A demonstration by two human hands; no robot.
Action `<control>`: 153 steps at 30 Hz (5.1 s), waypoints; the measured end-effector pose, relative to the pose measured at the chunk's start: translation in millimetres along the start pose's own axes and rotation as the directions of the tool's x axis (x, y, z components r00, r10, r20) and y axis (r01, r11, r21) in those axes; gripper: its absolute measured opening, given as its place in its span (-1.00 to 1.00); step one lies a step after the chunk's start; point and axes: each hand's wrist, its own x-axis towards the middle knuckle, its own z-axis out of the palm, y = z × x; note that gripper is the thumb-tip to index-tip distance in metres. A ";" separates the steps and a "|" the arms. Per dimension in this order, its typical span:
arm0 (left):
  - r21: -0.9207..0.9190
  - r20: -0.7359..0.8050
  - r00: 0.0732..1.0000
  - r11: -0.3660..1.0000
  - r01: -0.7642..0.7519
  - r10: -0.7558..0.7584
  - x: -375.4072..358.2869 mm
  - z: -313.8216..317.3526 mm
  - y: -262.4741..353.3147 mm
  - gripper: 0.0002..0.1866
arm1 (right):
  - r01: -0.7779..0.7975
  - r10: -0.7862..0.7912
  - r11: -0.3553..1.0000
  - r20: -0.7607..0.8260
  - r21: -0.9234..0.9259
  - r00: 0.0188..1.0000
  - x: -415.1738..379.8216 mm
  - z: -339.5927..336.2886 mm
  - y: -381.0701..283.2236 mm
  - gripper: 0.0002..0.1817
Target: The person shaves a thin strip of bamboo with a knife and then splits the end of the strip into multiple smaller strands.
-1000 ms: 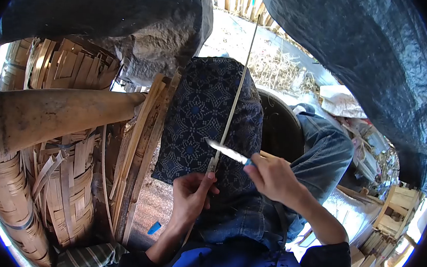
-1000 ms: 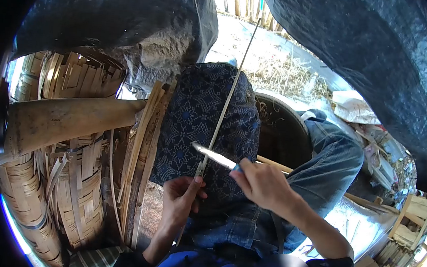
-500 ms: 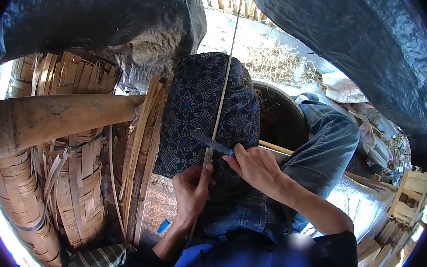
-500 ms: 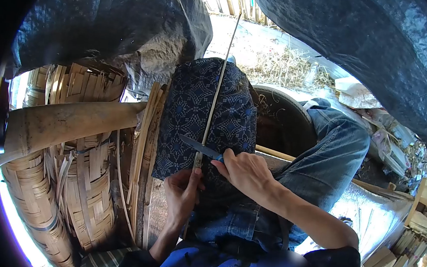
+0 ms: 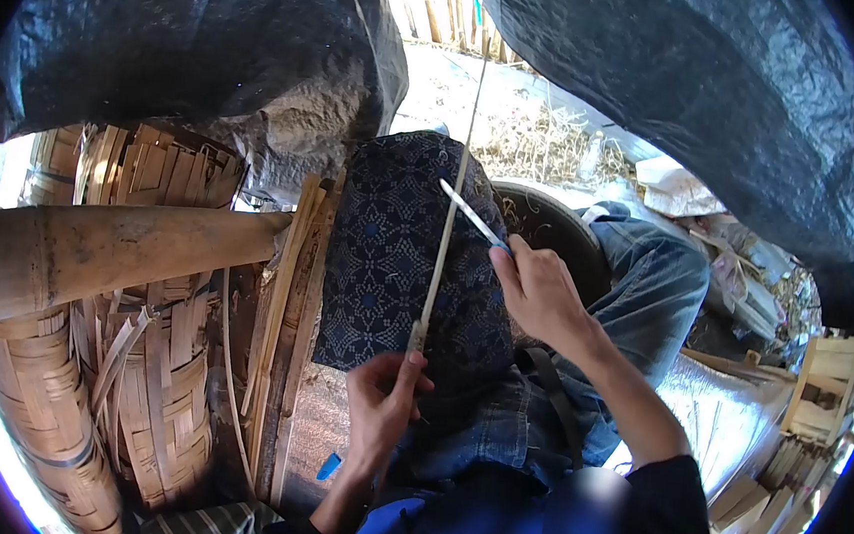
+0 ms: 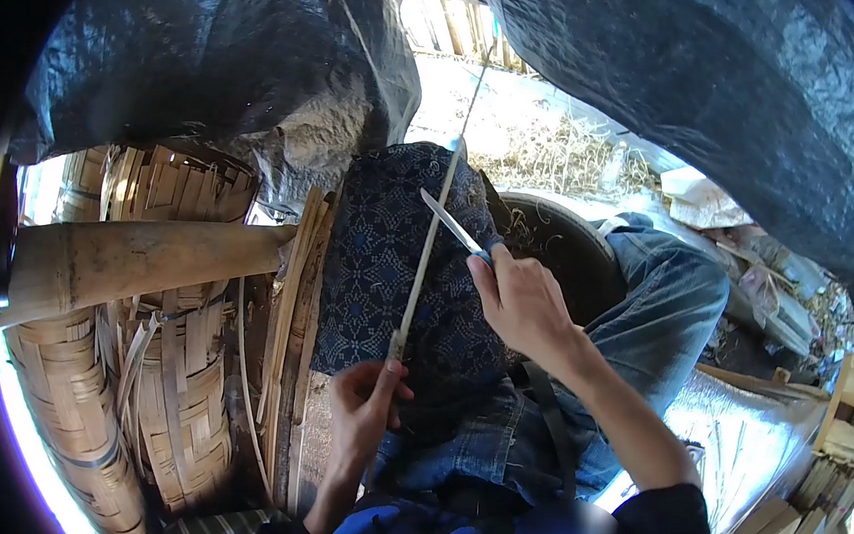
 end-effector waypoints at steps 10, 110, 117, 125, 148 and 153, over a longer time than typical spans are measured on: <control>0.304 -0.037 0.982 0.939 -0.163 0.183 37.0 0.4 19.1 -0.75 | 0.101 -0.102 0.995 0.155 0.016 0.983 -19.5 12.8 -23.0 -0.60; -0.242 0.131 0.987 0.963 0.122 -0.092 15.2 -9.1 -13.5 -0.71 | 0.092 -0.091 0.996 0.276 0.009 0.957 -21.5 20.1 -28.2 -0.49; -0.376 0.128 0.983 0.910 0.174 -0.135 12.7 -11.0 -16.3 -0.73 | 0.093 -0.088 0.996 0.235 -0.008 0.968 -10.7 29.5 -30.5 -0.49; -0.428 0.098 0.986 0.889 0.164 -0.135 5.5 -9.2 -12.4 -0.74 | 0.114 -0.075 0.984 0.262 -0.137 0.962 23.5 39.2 -14.3 -0.61; -0.636 0.415 0.886 0.630 0.445 -0.206 11.8 -19.8 -23.0 -0.68 | 0.017 -0.025 0.999 0.317 0.027 0.948 -34.5 16.1 -34.6 -0.54; -0.688 0.444 0.868 0.535 0.490 -0.224 -5.8 -20.7 -25.0 -0.70 | 0.061 -0.058 0.998 0.108 -0.025 0.992 -8.7 30.5 -6.8 -0.54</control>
